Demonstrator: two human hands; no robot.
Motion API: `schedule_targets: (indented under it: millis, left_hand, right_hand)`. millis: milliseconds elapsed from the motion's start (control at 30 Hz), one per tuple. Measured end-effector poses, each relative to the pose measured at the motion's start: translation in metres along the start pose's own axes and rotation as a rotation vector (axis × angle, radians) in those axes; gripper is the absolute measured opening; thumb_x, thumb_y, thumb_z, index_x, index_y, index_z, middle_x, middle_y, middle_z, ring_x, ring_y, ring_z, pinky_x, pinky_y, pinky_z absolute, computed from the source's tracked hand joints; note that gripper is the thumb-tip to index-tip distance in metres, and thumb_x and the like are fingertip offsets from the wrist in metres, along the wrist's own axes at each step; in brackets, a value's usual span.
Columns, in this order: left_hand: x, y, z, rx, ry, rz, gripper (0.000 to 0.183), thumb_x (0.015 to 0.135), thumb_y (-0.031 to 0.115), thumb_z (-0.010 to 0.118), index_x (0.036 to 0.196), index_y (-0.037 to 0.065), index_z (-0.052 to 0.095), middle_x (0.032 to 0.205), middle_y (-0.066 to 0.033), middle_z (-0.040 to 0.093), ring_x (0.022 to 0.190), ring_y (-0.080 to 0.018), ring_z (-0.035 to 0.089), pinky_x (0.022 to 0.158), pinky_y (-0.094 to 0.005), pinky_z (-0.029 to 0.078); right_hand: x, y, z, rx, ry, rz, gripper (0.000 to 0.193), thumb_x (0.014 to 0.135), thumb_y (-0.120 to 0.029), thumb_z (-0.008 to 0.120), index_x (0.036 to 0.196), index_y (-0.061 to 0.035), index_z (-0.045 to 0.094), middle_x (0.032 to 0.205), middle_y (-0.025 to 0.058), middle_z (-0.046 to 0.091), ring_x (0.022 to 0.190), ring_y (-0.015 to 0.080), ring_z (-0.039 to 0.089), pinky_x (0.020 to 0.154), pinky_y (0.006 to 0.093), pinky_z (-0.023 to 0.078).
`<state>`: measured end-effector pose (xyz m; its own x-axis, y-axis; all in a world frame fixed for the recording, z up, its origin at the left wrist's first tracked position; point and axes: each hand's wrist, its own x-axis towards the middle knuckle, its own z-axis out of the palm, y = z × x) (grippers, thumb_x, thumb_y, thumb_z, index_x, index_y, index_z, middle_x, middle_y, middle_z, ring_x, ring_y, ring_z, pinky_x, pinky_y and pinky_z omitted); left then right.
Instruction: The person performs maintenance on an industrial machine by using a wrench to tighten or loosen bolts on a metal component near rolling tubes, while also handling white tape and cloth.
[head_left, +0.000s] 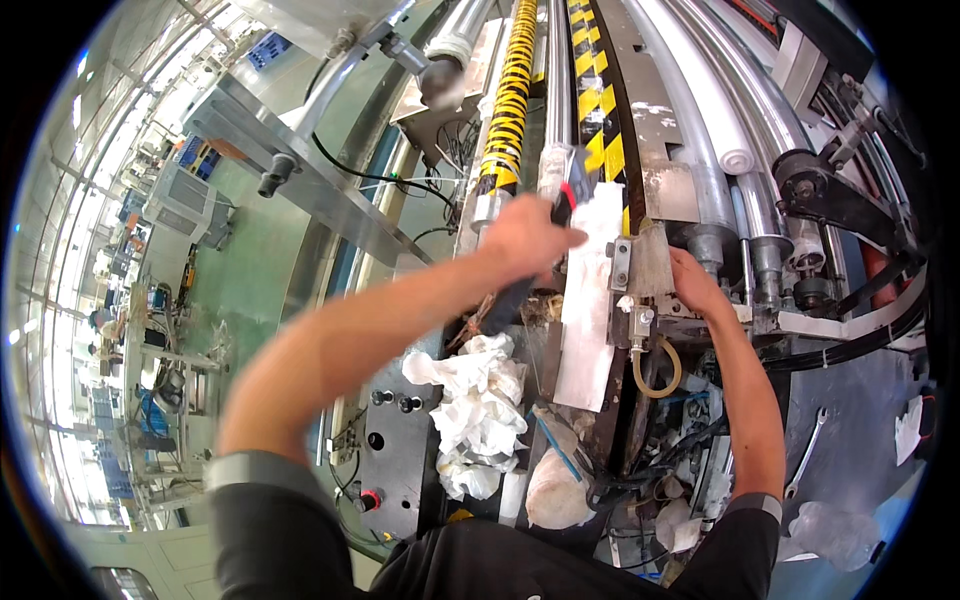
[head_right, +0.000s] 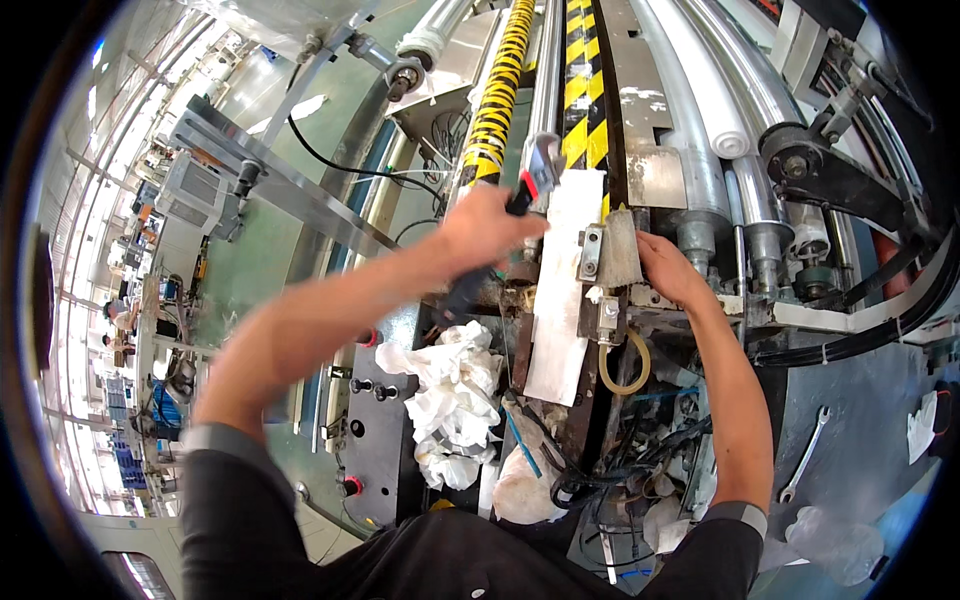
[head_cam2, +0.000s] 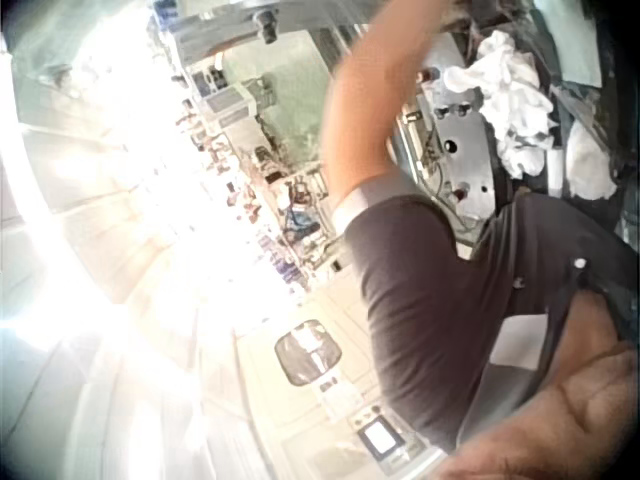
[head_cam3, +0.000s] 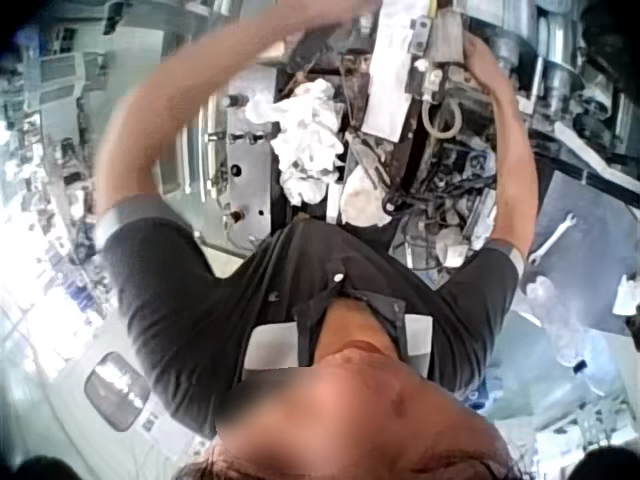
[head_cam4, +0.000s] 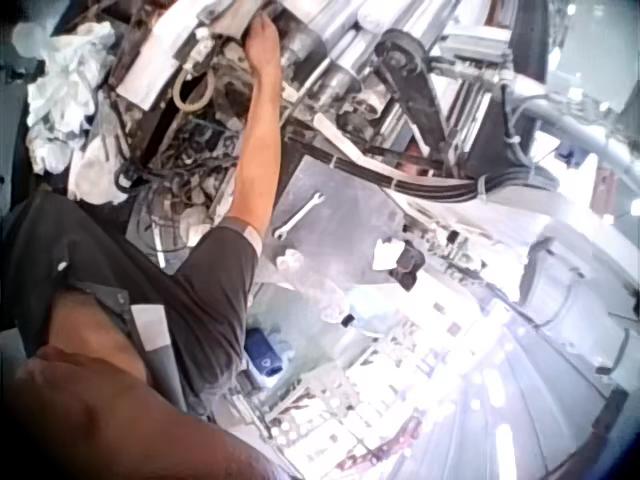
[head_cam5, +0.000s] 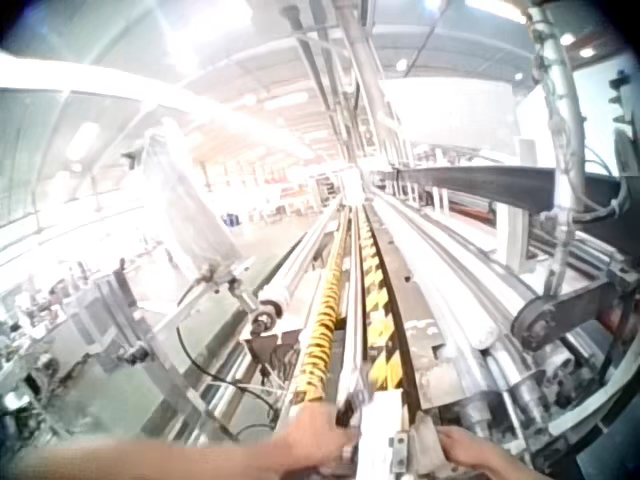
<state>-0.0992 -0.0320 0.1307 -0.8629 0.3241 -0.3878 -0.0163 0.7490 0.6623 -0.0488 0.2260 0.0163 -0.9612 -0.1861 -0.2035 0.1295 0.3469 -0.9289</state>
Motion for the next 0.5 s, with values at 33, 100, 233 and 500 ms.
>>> schedule_targets:
  millis: [33,100,233,500]
  left_hand:
    - [0.004,-0.015,0.018,-0.164,0.016,-0.003,0.033,0.082,0.029,0.067,0.081,-0.003,0.061,0.063,-0.0089,0.062,0.05,-0.0163,0.062,0.052,-0.0312,0.051]
    - [0.015,-0.029,0.047,-0.44,0.042,0.0,0.031,0.081,0.028,0.07,0.082,-0.001,0.058,0.061,-0.0051,0.057,0.047,-0.014,0.057,0.047,-0.0289,0.047]
    - [0.033,-0.035,0.08,-0.742,0.014,0.012,0.023,0.086,0.022,0.065,0.086,0.0,0.055,0.061,-0.0026,0.05,0.045,-0.0126,0.049,0.044,-0.0278,0.042]
    - [0.044,-0.041,0.103,-0.959,-0.025,-0.018,0.022,0.094,0.021,0.057,0.083,0.003,0.052,0.062,-0.0009,0.048,0.047,-0.011,0.045,0.045,-0.0273,0.041]
  right_hand:
    - [-0.001,-0.001,0.002,-0.008,-0.001,-0.005,0.042,0.1,-0.024,0.036,0.129,0.0036,0.049,0.119,0.0112,0.061,0.103,0.0149,0.056,0.092,0.0274,0.042]
    - [0.001,0.001,0.003,-0.013,-0.001,-0.03,0.041,0.1,-0.024,0.037,0.127,0.0038,0.051,0.116,0.0099,0.062,0.102,0.0135,0.056,0.091,0.0268,0.042]
    - [-0.002,-0.014,0.008,-0.074,0.012,0.022,0.04,0.1,-0.025,0.039,0.124,0.0029,0.053,0.108,0.0064,0.064,0.094,0.0111,0.056,0.086,0.0261,0.044]
    - [0.003,0.013,0.001,0.085,-0.014,-0.001,0.04,0.101,-0.027,0.038,0.123,0.0022,0.054,0.106,0.0051,0.064,0.092,0.01,0.056,0.084,0.0254,0.045]
